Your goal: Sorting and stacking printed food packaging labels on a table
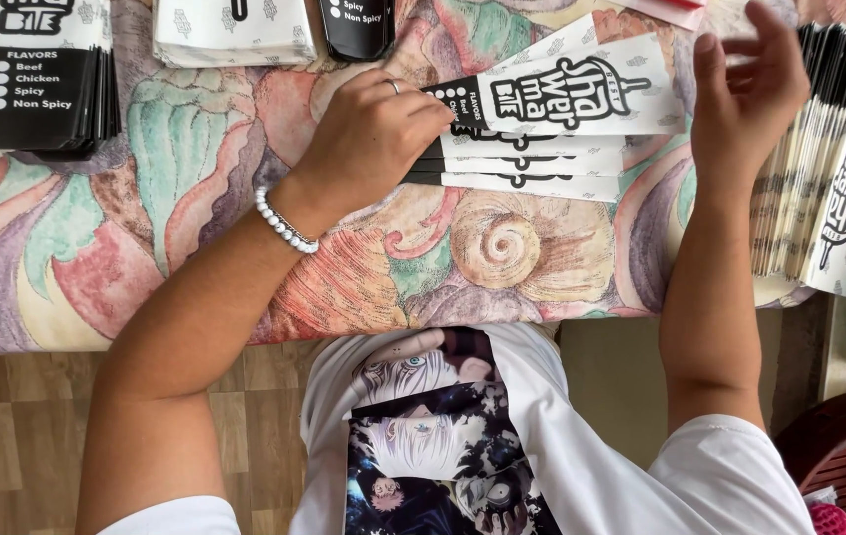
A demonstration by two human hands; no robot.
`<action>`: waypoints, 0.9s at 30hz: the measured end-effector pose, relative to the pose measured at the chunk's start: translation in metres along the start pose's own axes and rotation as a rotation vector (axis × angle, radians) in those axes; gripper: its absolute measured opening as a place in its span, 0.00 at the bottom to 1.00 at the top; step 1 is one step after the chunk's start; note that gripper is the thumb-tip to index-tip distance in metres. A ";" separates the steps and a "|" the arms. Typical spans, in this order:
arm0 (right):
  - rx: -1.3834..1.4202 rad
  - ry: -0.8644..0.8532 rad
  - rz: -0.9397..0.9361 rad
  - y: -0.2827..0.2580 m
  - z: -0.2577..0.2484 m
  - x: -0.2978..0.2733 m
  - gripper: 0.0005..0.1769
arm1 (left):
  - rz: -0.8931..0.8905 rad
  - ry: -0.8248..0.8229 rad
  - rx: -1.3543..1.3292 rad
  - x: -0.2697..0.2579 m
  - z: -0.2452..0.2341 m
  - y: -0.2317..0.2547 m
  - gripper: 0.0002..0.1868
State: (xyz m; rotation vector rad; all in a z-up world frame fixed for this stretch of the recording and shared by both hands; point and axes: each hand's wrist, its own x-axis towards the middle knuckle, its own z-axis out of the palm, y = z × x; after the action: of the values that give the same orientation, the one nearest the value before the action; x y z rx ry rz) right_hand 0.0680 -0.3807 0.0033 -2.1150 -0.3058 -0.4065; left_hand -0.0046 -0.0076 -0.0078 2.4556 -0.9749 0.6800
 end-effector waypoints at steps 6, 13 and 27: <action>-0.262 -0.352 -0.616 -0.052 0.037 -0.021 0.27 | -0.011 -0.183 0.025 -0.001 -0.007 0.001 0.16; -0.266 -0.609 -0.730 -0.059 0.064 -0.016 0.19 | -0.077 -0.263 -0.033 -0.004 0.003 -0.004 0.27; -0.178 -0.699 -0.632 -0.058 0.062 -0.017 0.25 | -0.082 -0.291 -0.023 -0.002 -0.002 0.003 0.32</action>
State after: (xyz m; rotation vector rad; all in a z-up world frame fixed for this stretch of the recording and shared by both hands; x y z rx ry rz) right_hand 0.0411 -0.2983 0.0086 -2.2409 -1.4027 -0.0246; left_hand -0.0086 -0.0075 -0.0069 2.6058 -0.9711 0.2862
